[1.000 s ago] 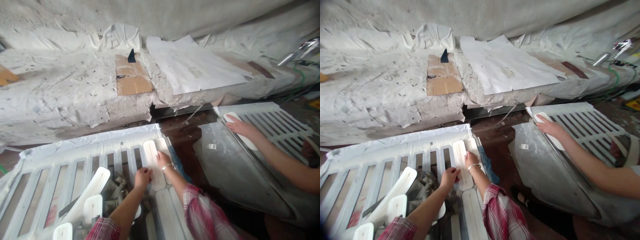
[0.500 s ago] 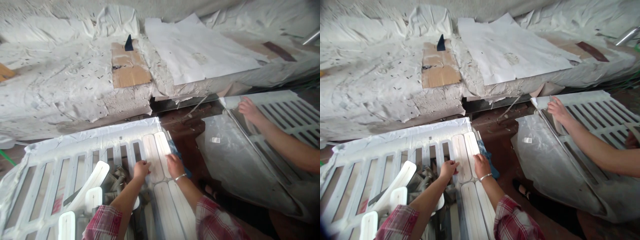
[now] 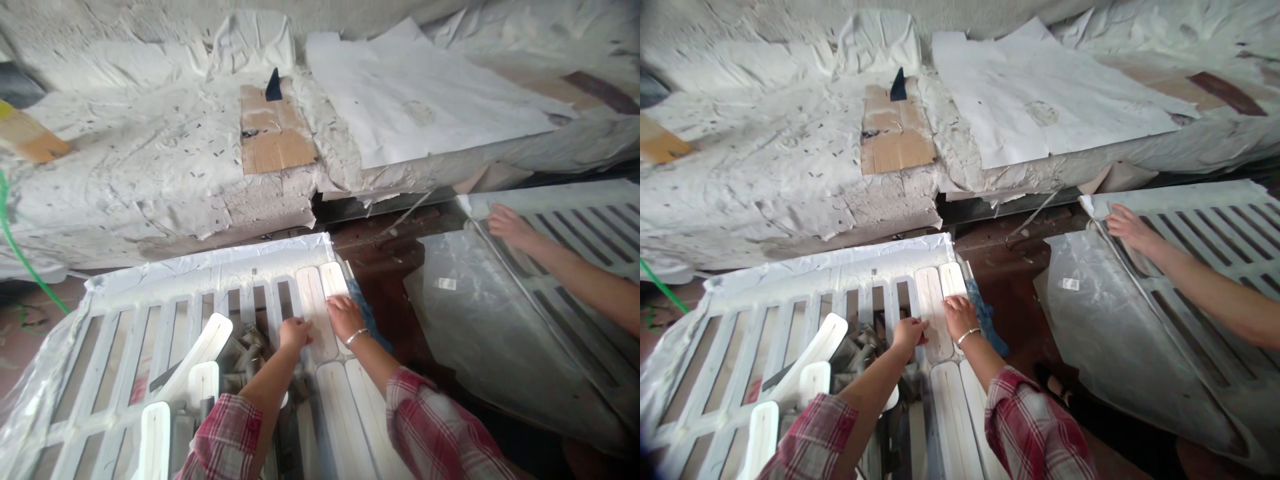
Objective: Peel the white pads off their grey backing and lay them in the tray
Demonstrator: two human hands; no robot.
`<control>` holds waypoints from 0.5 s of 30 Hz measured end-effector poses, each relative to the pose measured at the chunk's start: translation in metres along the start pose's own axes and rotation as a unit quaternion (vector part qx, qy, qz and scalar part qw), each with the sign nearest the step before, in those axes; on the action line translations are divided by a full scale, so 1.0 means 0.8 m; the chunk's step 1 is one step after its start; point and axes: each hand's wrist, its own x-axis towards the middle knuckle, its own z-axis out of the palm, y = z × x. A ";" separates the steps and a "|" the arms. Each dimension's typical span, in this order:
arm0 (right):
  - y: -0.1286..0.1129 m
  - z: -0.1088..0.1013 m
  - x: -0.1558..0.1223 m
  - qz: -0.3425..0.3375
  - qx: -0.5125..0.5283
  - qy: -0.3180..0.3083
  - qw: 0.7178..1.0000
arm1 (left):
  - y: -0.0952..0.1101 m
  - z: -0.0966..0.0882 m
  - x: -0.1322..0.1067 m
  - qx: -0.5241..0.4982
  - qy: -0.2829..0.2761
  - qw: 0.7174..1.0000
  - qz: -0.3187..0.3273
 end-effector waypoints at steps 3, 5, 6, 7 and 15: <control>-0.008 0.002 0.018 -0.022 -0.011 0.003 1.000 | 0.004 -0.002 0.000 0.021 -0.009 1.000 -0.001; -0.016 0.005 0.038 -0.032 -0.018 0.006 0.999 | 0.008 -0.004 0.001 0.046 -0.018 0.999 0.004; -0.021 0.007 0.049 -0.031 -0.019 0.001 0.999 | 0.009 -0.005 0.001 0.061 -0.023 0.998 0.008; -0.025 0.008 0.060 -0.023 -0.017 -0.010 1.000 | 0.011 -0.007 0.002 0.080 -0.028 0.996 0.014; -0.043 0.020 0.101 0.044 -0.014 -0.070 0.997 | 0.030 -0.025 -0.005 0.236 -0.059 0.966 0.085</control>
